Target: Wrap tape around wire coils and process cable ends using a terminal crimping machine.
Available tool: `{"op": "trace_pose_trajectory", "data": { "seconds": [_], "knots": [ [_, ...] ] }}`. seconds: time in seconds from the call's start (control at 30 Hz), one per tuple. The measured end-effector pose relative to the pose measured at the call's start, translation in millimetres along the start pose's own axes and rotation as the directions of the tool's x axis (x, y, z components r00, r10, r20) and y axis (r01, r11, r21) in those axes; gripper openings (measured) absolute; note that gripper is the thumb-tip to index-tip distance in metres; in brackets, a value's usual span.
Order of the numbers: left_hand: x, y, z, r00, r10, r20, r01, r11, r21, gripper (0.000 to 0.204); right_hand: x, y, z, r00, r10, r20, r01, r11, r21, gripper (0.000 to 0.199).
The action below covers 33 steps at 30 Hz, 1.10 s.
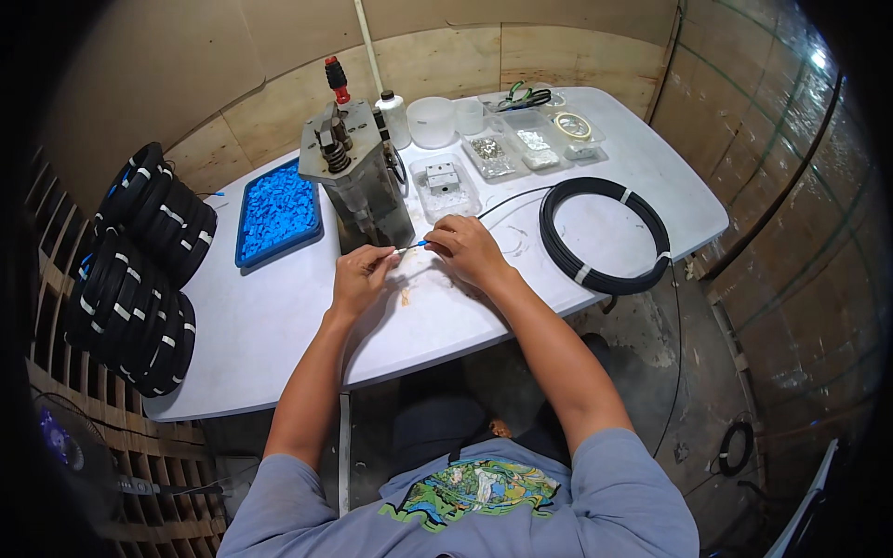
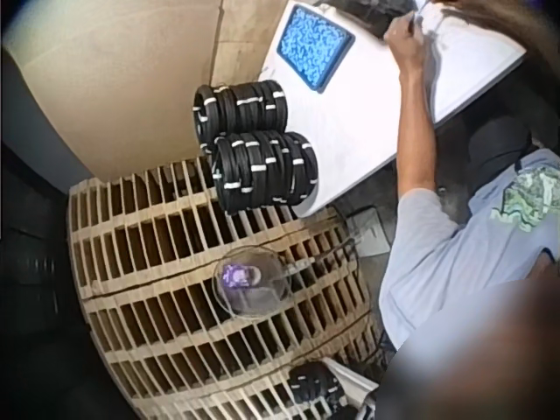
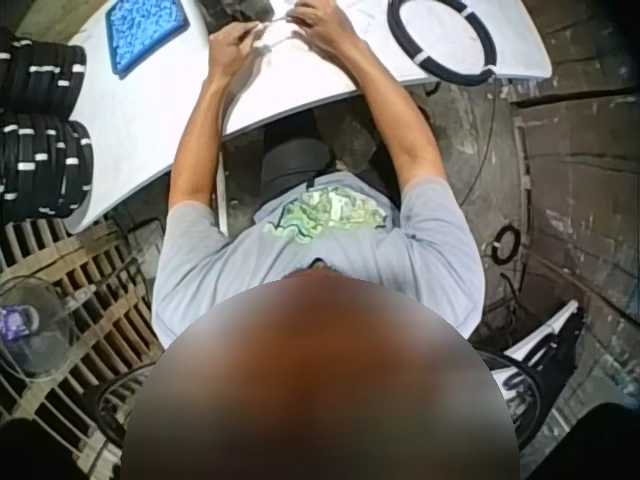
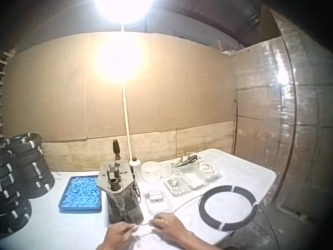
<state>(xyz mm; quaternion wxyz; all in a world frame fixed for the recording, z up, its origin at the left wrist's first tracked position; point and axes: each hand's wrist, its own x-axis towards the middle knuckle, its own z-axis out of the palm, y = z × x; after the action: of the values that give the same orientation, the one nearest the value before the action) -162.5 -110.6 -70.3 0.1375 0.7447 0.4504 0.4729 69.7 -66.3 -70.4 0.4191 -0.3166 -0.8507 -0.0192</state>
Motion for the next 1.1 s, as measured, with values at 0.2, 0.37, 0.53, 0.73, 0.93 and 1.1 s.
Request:
{"op": "trace_pose_trajectory", "data": {
  "seconds": [0.2, 0.37, 0.53, 0.73, 0.93, 1.1],
  "knots": [
    [-8, -18, -24, 0.993, -0.095, -0.077, 0.099, 0.994, 0.054, 0.014, 16, -2, 13, 0.989, -0.017, 0.146, 0.009, 0.999, 0.052, 0.025],
    [-7, -30, -24, 0.985, -0.122, -0.120, 0.134, 0.986, 0.096, 0.014, 31, 4, 25, 0.992, -0.052, 0.116, 0.039, 0.993, 0.112, 0.035],
    [-3, -38, -22, 0.971, -0.160, -0.176, 0.174, 0.982, 0.068, 0.016, 34, 10, 40, 0.994, -0.035, 0.107, 0.025, 0.995, 0.095, 0.040],
    [-1, -40, -20, 0.933, -0.325, -0.154, 0.328, 0.945, -0.002, 0.019, 29, 14, 49, 0.991, -0.029, 0.132, 0.026, 0.999, 0.028, 0.044],
    [-1, -51, -20, 0.944, -0.280, -0.176, 0.285, 0.958, 0.005, 0.019, 24, 7, 50, 0.993, -0.066, 0.097, 0.068, 0.998, -0.020, 0.049],
    [1, -47, -21, 0.955, -0.240, -0.174, 0.250, 0.967, 0.038, 0.020, 25, 2, 48, 0.995, -0.057, 0.078, 0.059, 0.998, -0.023, 0.049]
  ]
}}
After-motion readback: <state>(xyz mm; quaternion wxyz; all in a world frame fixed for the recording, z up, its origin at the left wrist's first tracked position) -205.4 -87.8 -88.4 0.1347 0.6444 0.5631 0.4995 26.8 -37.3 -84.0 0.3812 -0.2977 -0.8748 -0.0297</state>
